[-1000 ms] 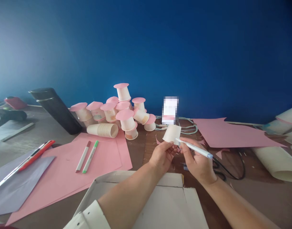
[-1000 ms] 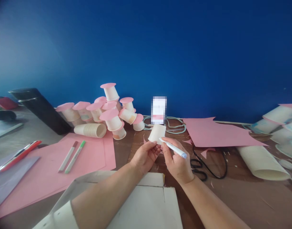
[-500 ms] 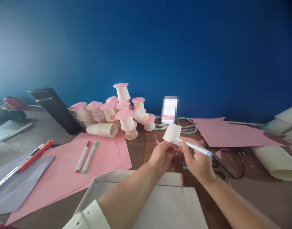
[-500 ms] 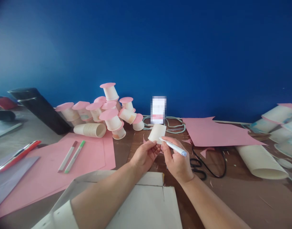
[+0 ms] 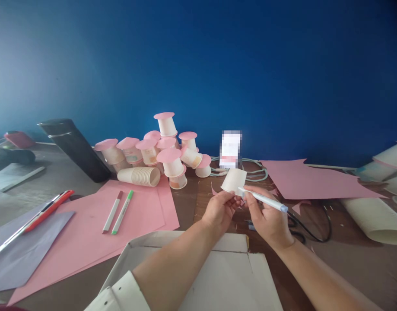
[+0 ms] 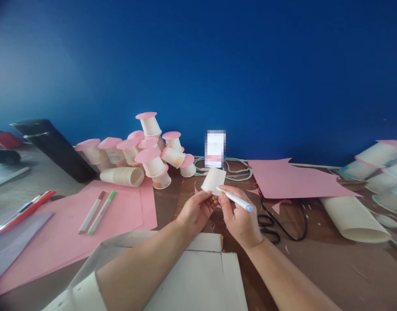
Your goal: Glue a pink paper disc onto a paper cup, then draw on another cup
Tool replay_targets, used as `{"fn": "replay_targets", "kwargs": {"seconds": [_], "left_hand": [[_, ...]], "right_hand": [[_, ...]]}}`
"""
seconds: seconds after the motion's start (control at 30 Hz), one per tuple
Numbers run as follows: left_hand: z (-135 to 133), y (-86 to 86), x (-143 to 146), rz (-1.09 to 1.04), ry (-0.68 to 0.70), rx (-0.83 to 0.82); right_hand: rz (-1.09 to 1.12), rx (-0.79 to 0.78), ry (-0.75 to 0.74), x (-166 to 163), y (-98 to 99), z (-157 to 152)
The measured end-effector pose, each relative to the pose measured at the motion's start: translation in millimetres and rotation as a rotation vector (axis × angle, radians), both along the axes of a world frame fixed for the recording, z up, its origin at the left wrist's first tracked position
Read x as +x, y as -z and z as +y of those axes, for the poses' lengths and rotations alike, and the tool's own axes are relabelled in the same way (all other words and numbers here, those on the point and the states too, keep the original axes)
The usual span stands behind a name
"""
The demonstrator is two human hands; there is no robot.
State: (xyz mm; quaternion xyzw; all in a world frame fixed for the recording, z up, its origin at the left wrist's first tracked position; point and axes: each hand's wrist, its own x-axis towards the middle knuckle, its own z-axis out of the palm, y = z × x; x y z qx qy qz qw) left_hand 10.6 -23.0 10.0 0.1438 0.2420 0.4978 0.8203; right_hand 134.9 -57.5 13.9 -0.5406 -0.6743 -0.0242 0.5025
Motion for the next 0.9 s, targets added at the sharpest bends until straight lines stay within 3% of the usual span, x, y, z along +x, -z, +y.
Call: {"fn": "replay_targets", "kwargs": {"seconds": [0.9], "left_hand": [[-1.3, -5.7, -1.3, 0.015, 0.001, -0.093]], "right_hand": [[0.019, -0.009, 0.012, -2.8, -2.9, -1.8]]}}
